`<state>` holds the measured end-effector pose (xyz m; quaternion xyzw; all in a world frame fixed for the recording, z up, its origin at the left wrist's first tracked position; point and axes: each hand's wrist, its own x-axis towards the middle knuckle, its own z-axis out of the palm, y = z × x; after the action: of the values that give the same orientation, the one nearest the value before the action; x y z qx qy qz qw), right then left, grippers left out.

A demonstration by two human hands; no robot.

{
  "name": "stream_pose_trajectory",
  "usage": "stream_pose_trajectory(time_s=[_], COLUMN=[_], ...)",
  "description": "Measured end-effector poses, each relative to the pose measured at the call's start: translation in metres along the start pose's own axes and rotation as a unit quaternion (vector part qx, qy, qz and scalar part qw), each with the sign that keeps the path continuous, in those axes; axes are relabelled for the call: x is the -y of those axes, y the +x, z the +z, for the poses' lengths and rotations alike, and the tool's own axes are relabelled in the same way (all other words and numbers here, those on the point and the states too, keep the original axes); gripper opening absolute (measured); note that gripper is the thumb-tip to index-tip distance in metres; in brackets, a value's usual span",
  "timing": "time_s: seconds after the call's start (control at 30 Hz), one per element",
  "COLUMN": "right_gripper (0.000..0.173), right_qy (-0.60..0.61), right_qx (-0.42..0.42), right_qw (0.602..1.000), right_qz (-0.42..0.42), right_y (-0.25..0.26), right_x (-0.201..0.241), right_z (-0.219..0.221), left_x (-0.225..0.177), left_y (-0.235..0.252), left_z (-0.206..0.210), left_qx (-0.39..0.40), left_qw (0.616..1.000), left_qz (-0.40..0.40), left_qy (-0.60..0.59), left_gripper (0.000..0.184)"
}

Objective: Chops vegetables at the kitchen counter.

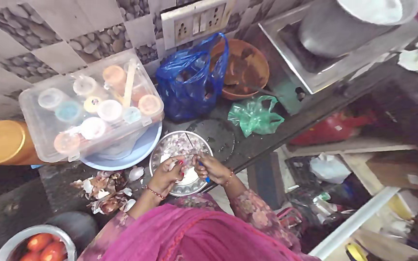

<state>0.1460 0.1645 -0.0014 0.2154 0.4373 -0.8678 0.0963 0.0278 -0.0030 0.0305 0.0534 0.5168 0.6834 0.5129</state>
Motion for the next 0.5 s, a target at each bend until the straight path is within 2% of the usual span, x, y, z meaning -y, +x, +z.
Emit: stream_pose_trajectory(time_s=[0.03, 0.1, 0.17, 0.27, 0.5], right_gripper=[0.036, 0.019, 0.009, 0.020, 0.029], right_qy=[-0.020, -0.098, -0.201, -0.296, -0.344], right_qx=[-0.002, -0.014, -0.055, -0.098, -0.133], right_qw=[1.000, 0.995, 0.976, 0.947, 0.924], right_qz=[-0.006, -0.032, -0.060, -0.080, -0.102], right_y=[-0.002, -0.005, -0.006, -0.003, 0.001], right_x=[0.003, 0.009, 0.012, 0.012, 0.005], right_z=[0.003, 0.013, 0.024, 0.031, 0.033], left_x=[0.000, 0.000, 0.003, 0.007, 0.008], left_y=[0.000, 0.001, 0.002, 0.005, 0.006], left_z=[0.000, 0.000, -0.001, -0.001, -0.001], left_qx=[-0.001, -0.006, -0.006, -0.001, 0.006], left_qw=[1.000, 0.999, 0.998, 0.995, 0.991], left_qz=[0.010, 0.025, 0.042, 0.075, 0.101], left_qy=[0.011, 0.034, 0.053, 0.073, 0.092], left_gripper=[0.030, 0.034, 0.038, 0.037, 0.033])
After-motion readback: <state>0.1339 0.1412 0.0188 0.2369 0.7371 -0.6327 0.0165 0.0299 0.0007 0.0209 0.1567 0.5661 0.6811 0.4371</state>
